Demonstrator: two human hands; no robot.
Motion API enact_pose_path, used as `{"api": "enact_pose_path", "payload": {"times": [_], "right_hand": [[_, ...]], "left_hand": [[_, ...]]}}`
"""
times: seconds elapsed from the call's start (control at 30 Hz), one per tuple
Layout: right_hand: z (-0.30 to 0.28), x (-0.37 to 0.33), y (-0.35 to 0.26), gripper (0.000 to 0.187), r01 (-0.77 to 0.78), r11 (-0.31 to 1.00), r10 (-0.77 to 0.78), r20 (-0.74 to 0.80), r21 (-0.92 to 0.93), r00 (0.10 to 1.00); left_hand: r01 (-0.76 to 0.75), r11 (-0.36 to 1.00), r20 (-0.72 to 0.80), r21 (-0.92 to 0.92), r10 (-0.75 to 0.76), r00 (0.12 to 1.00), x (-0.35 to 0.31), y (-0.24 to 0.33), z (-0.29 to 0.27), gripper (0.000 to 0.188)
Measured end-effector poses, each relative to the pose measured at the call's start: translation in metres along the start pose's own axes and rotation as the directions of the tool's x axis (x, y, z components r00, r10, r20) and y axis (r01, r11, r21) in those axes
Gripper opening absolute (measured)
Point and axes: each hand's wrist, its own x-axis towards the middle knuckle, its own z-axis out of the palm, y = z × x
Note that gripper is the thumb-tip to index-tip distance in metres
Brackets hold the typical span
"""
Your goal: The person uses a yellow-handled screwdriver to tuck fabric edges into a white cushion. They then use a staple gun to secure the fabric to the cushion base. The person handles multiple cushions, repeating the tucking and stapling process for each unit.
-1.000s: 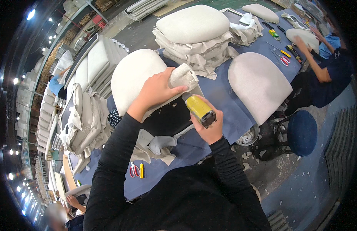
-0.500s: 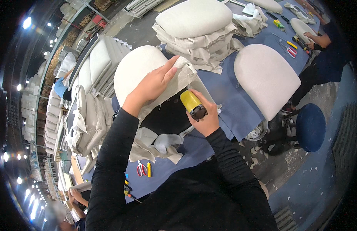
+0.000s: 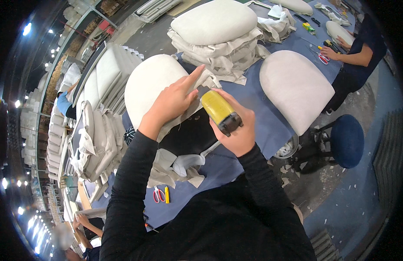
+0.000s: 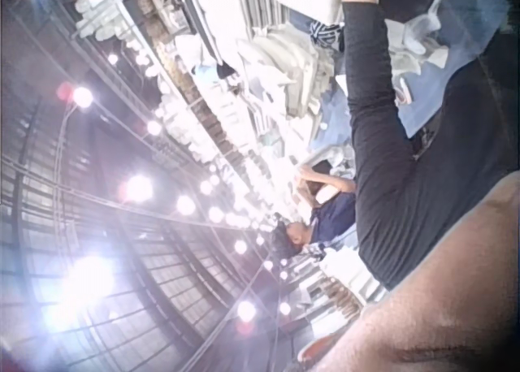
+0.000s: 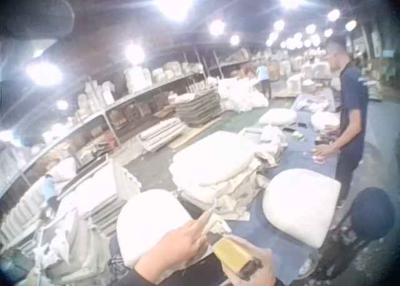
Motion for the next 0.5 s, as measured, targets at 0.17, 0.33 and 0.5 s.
{"api": "enact_pose_path", "payload": {"times": [0.17,0.33,0.5], "right_hand": [[0.007,0.001,0.023,0.056,0.022,0.999,-0.023,-0.028,-0.033,0.999],[0.007,-0.003,0.023,0.055,0.055,0.998,-0.057,-0.047,-0.034,0.997],[0.006,0.003,0.019,0.053,-0.019,0.998,0.019,-0.013,-0.055,1.0]], "left_hand": [[0.001,1.0,0.003,-0.002,-0.001,1.0,0.0,0.003,0.0,0.073],[-0.015,1.0,0.006,0.011,0.014,1.0,-0.002,0.004,0.003,0.075],[-0.014,1.0,-0.027,-0.005,0.014,1.0,0.0,-0.007,0.006,0.078]]}}
